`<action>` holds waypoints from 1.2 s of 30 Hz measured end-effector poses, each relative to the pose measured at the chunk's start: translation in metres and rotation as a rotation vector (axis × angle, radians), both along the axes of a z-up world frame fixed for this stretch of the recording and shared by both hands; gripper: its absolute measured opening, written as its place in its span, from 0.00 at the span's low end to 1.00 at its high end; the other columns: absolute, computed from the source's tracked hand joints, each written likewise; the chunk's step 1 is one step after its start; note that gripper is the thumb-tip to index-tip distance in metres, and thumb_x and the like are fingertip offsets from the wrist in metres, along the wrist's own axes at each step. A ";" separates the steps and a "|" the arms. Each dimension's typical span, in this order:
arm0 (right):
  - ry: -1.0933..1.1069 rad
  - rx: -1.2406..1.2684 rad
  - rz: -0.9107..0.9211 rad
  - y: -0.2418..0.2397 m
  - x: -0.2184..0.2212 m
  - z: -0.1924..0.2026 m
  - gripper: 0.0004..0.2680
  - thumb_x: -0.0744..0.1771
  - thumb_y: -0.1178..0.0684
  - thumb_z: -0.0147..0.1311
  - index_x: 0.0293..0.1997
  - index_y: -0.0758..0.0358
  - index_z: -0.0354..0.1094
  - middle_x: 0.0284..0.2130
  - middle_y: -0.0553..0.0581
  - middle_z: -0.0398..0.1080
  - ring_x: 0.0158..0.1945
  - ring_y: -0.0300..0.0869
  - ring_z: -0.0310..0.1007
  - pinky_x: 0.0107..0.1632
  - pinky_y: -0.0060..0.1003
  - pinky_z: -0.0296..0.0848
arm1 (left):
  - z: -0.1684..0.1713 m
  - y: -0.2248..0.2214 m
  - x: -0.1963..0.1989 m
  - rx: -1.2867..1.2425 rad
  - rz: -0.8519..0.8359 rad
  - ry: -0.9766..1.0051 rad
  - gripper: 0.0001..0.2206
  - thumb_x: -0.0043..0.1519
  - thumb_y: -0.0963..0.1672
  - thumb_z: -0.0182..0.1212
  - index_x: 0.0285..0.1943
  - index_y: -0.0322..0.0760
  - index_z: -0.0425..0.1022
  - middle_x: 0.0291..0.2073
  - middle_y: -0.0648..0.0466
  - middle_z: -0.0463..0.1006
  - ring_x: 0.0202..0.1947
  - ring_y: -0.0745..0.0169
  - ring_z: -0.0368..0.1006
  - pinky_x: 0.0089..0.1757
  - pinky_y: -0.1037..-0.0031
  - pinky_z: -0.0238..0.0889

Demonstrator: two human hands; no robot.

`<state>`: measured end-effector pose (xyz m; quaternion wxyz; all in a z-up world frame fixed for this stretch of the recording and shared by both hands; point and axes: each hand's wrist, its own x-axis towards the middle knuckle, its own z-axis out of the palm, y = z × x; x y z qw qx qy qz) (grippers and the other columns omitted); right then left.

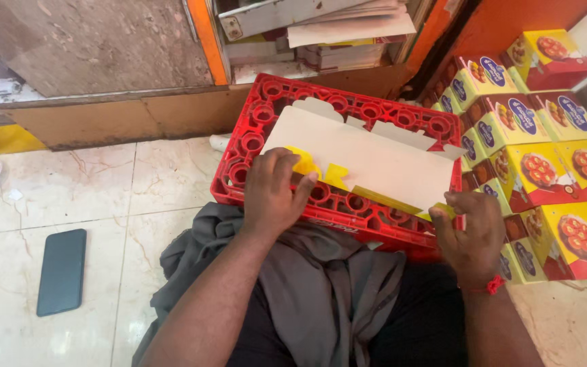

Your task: The person folds two cardboard food boxes by hand. Using a red plastic crate as a workspace, the person folds along the pre-scored lines of flat cardboard sheets, tucks the flaps into slots, and stacks the completed boxes on top of others.

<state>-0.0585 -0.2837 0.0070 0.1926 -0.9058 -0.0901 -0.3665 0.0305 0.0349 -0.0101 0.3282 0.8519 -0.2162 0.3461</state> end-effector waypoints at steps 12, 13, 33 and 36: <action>0.321 -0.353 0.016 0.050 0.006 0.019 0.03 0.67 0.51 0.61 0.40 0.56 0.77 0.33 0.55 0.71 0.41 0.51 0.72 0.48 0.48 0.72 | -0.004 0.022 0.014 0.046 0.291 0.213 0.27 0.62 0.56 0.63 0.59 0.35 0.69 0.47 0.45 0.75 0.51 0.40 0.69 0.50 0.45 0.59; 0.307 -0.316 0.048 0.048 0.006 0.021 0.03 0.68 0.52 0.60 0.41 0.56 0.78 0.34 0.55 0.70 0.42 0.51 0.72 0.48 0.47 0.71 | -0.001 0.028 0.016 -0.034 0.241 0.335 0.26 0.62 0.56 0.62 0.59 0.36 0.69 0.42 0.47 0.78 0.48 0.43 0.72 0.51 0.47 0.60; 0.241 -0.085 0.338 0.078 0.032 0.006 0.08 0.62 0.57 0.62 0.43 0.62 0.72 0.44 0.59 0.74 0.53 0.56 0.72 0.57 0.52 0.69 | 0.022 0.014 -0.031 0.489 -0.281 0.071 0.07 0.53 0.46 0.61 0.36 0.42 0.77 0.37 0.56 0.76 0.45 0.56 0.73 0.44 0.58 0.64; 0.148 -0.277 0.149 0.077 0.028 0.016 0.05 0.63 0.55 0.65 0.38 0.58 0.73 0.43 0.59 0.75 0.54 0.58 0.72 0.54 0.51 0.70 | 0.019 0.005 -0.028 0.534 -0.263 0.047 0.05 0.56 0.44 0.57 0.31 0.43 0.77 0.36 0.56 0.74 0.45 0.57 0.72 0.46 0.62 0.64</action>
